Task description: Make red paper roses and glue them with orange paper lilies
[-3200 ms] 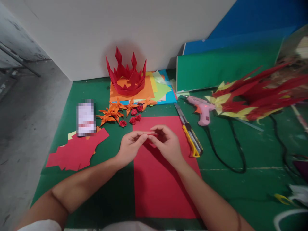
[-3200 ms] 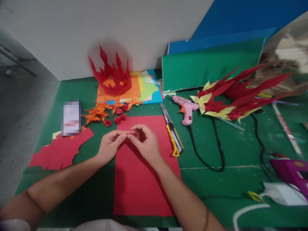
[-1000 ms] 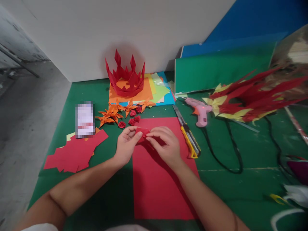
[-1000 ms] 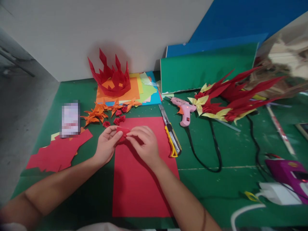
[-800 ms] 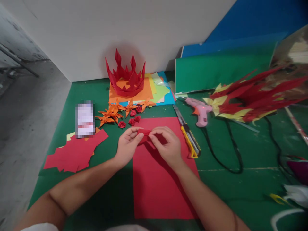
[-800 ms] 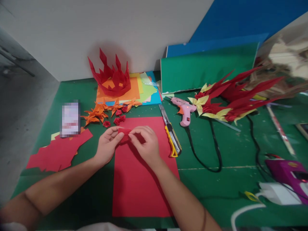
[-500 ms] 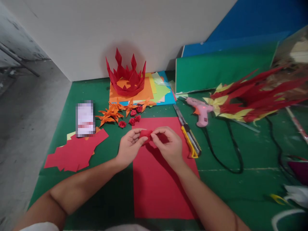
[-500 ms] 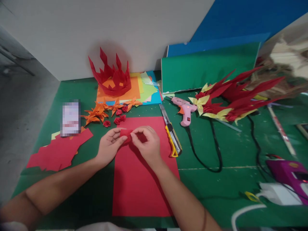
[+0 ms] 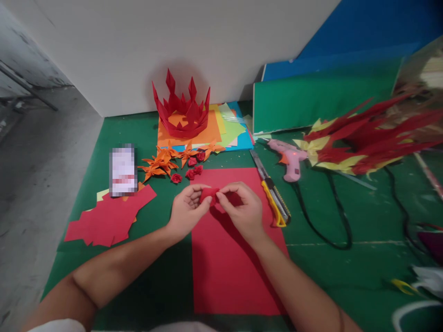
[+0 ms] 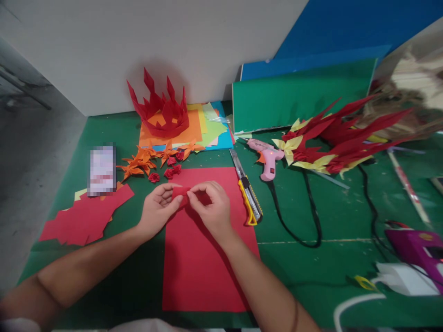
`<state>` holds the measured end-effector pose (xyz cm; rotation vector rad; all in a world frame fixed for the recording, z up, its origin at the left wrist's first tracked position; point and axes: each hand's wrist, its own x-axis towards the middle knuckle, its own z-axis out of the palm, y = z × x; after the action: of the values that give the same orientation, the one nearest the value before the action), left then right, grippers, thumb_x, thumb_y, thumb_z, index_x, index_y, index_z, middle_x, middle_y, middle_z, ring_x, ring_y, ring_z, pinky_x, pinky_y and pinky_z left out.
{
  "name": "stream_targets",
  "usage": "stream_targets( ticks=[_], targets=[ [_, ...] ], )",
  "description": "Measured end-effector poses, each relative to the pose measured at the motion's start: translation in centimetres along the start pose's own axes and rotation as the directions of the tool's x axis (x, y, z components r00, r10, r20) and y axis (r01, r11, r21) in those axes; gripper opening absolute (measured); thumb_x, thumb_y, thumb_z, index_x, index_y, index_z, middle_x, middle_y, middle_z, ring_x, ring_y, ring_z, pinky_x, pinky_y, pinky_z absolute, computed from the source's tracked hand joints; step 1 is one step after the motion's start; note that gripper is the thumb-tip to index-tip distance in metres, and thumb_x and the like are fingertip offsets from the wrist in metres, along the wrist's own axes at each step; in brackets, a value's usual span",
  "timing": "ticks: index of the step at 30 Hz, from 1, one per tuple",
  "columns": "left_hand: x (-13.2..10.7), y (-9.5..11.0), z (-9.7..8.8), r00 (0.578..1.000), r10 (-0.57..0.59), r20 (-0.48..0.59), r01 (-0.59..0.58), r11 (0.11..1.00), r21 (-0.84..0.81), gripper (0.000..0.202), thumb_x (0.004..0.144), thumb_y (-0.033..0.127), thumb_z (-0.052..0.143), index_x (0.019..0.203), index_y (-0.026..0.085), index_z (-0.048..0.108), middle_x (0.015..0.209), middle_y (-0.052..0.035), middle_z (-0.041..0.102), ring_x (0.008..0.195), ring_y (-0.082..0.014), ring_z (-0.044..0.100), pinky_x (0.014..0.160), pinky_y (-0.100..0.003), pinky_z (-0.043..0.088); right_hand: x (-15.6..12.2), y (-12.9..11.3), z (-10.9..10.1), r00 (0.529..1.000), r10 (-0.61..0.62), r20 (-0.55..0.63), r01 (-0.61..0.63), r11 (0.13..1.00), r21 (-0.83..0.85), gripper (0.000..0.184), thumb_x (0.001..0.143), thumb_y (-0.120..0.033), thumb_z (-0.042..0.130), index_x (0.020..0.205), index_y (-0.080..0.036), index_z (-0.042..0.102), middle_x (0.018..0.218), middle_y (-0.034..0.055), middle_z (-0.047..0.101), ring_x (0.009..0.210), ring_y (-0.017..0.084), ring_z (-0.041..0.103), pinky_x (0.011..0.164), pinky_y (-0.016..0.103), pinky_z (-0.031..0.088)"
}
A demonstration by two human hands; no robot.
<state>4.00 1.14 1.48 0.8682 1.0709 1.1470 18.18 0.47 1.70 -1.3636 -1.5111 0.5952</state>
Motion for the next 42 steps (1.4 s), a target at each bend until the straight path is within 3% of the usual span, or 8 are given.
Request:
stream_targets(
  ticks=[6, 10, 14, 23, 31, 37, 42],
  targets=[
    [0.08, 0.38, 0.09, 0.999, -0.045, -0.021, 0.044, 0.999, -0.031, 0.032, 0.056, 0.023, 0.083, 0.08, 0.015, 0.064, 0.077, -0.0033, 0.073, 0.068, -0.0117, 0.068, 0.065, -0.021, 0.056, -0.15, 0.02, 0.14, 1.0, 0.003, 0.005, -0.003, 1.0, 0.003, 0.009, 0.082, -0.025, 0.062, 0.074, -0.023, 0.059, 0.073, 0.001, 0.064, 0.07, 0.017, 0.06, 0.069, 0.033, 0.049],
    [0.26, 0.5, 0.07, 0.996, -0.082, -0.044, 0.08, 0.995, -0.052, 0.032, 0.055, 0.026, 0.084, 0.078, 0.015, 0.064, 0.072, -0.0017, 0.072, 0.064, -0.0101, 0.066, 0.062, -0.019, 0.054, -0.3, 0.26, 0.37, 0.996, 0.092, -0.014, -0.09, 0.988, 0.122, 0.009, 0.079, -0.026, 0.066, 0.08, -0.022, 0.058, 0.074, 0.0001, 0.063, 0.067, 0.015, 0.059, 0.065, 0.029, 0.05],
    [0.37, 0.49, 0.05, 0.994, -0.108, -0.035, 0.105, 0.991, -0.086, 0.034, 0.053, 0.028, 0.085, 0.075, 0.015, 0.063, 0.069, -0.0007, 0.071, 0.06, -0.0093, 0.065, 0.058, -0.018, 0.052, -0.18, 0.43, 0.43, 0.986, 0.163, 0.038, -0.167, 0.964, 0.207, 0.009, 0.078, -0.026, 0.067, 0.08, -0.021, 0.06, 0.075, 0.0005, 0.065, 0.068, 0.015, 0.06, 0.067, 0.029, 0.051],
    [0.64, 0.38, -0.13, 0.986, -0.169, -0.005, 0.164, 0.966, -0.2, 0.038, 0.054, 0.028, 0.086, 0.079, 0.016, 0.06, 0.071, 0.0006, 0.072, 0.062, -0.0097, 0.066, 0.065, -0.022, 0.054, -0.03, 0.46, 0.17, 0.975, 0.193, 0.11, -0.216, 0.938, 0.271, 0.008, 0.08, -0.028, 0.065, 0.082, -0.021, 0.066, 0.084, 0.0035, 0.07, 0.079, 0.018, 0.065, 0.074, 0.034, 0.053],
    [0.77, 0.52, -0.24, 0.991, -0.13, 0.007, 0.128, 0.963, -0.239, 0.044, 0.06, 0.029, 0.083, 0.088, 0.02, 0.051, 0.068, 0.0034, 0.07, 0.057, -0.0099, 0.066, 0.059, -0.021, 0.052, 0.21, 0.77, -0.04, 0.972, 0.145, 0.184, -0.199, 0.925, 0.324, 0.011, 0.083, -0.026, 0.061, 0.091, -0.023, 0.069, 0.093, 0.0037, 0.071, 0.088, 0.019, 0.066, 0.08, 0.036, 0.053],
    [0.59, 0.62, -0.07, 0.999, -0.039, 0.024, 0.043, 0.978, -0.203, 0.048, 0.064, 0.031, 0.081, 0.09, 0.022, 0.041, 0.072, 0.0027, 0.072, 0.063, -0.011, 0.068, 0.066, -0.024, 0.053, 0.2, 0.86, -0.19, 0.956, 0.194, 0.218, -0.273, 0.86, 0.431, 0.014, 0.085, -0.03, 0.059, 0.095, -0.024, 0.067, 0.086, 0.0029, 0.068, 0.083, 0.017, 0.064, 0.078, 0.033, 0.053],
    [0.38, 0.72, 0.01, 0.997, -0.041, 0.073, 0.05, 0.991, -0.126, 0.045, 0.065, 0.031, 0.08, 0.088, 0.021, 0.043, 0.068, 0.0047, 0.069, 0.059, -0.0076, 0.063, 0.06, -0.019, 0.049, 0.12, 0.83, 0.05, 0.972, 0.159, 0.17, -0.214, 0.899, 0.383, 0.019, 0.081, -0.034, 0.065, 0.096, -0.023, 0.063, 0.083, 0.0016, 0.062, 0.076, 0.015, 0.06, 0.071, 0.029, 0.053]
  ],
)
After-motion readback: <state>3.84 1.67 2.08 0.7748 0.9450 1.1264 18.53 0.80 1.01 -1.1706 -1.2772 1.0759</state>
